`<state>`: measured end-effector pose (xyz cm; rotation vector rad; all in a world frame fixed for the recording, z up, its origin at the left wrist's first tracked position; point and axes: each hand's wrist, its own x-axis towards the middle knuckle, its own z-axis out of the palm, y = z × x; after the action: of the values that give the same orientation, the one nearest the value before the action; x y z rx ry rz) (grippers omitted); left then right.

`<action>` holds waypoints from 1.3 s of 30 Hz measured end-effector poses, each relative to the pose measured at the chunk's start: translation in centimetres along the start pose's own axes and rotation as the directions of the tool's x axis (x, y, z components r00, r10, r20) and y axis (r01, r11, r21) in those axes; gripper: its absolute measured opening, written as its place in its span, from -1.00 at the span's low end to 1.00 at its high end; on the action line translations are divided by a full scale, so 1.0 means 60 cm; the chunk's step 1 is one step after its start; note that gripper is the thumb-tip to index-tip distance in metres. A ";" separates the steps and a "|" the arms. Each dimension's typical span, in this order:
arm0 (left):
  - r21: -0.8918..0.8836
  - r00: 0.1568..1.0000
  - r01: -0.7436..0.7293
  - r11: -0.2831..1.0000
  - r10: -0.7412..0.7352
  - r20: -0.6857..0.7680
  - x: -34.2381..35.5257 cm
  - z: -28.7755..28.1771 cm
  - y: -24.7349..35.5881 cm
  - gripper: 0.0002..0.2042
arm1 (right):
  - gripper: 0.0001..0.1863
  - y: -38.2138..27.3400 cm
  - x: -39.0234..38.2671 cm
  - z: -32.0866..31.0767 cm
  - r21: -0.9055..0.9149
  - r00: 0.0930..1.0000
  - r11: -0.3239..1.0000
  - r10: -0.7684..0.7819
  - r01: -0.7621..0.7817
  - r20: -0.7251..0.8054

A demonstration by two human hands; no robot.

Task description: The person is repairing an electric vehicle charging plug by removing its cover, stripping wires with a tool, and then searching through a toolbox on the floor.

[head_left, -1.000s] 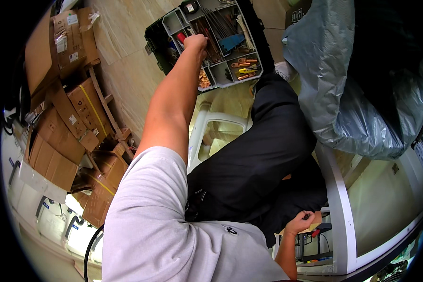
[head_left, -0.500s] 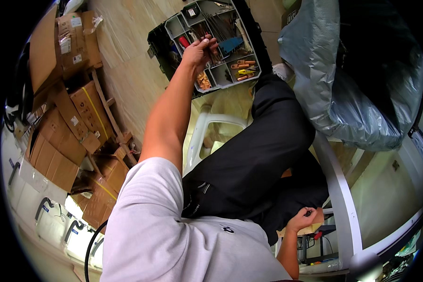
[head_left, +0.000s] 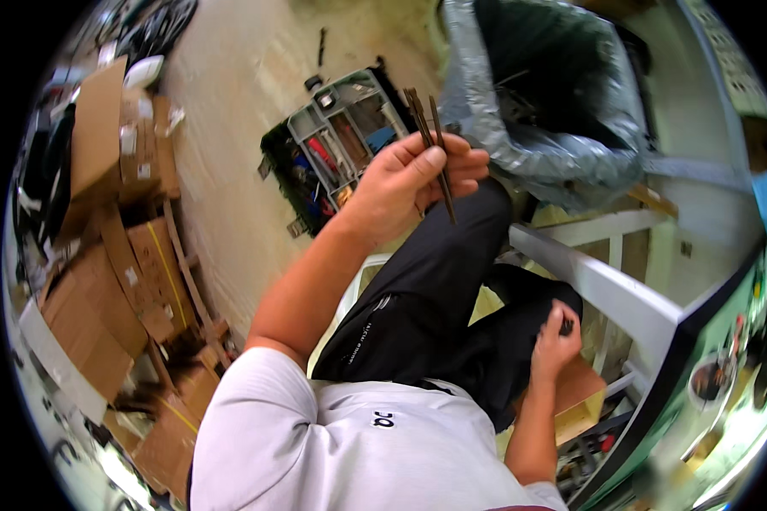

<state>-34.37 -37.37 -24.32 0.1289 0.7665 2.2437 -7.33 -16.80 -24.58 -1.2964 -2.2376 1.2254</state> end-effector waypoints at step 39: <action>0.439 0.833 0.179 0.880 -0.373 0.408 -0.197 0.601 -0.364 -0.75 | -0.85 0.011 -0.275 -0.357 0.610 0.681 0.672 0.209 0.421 -0.701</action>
<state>-1.03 -16.12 -5.58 0.6971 0.8684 1.6498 15.06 -18.67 -9.52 -0.9901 -1.0159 1.0866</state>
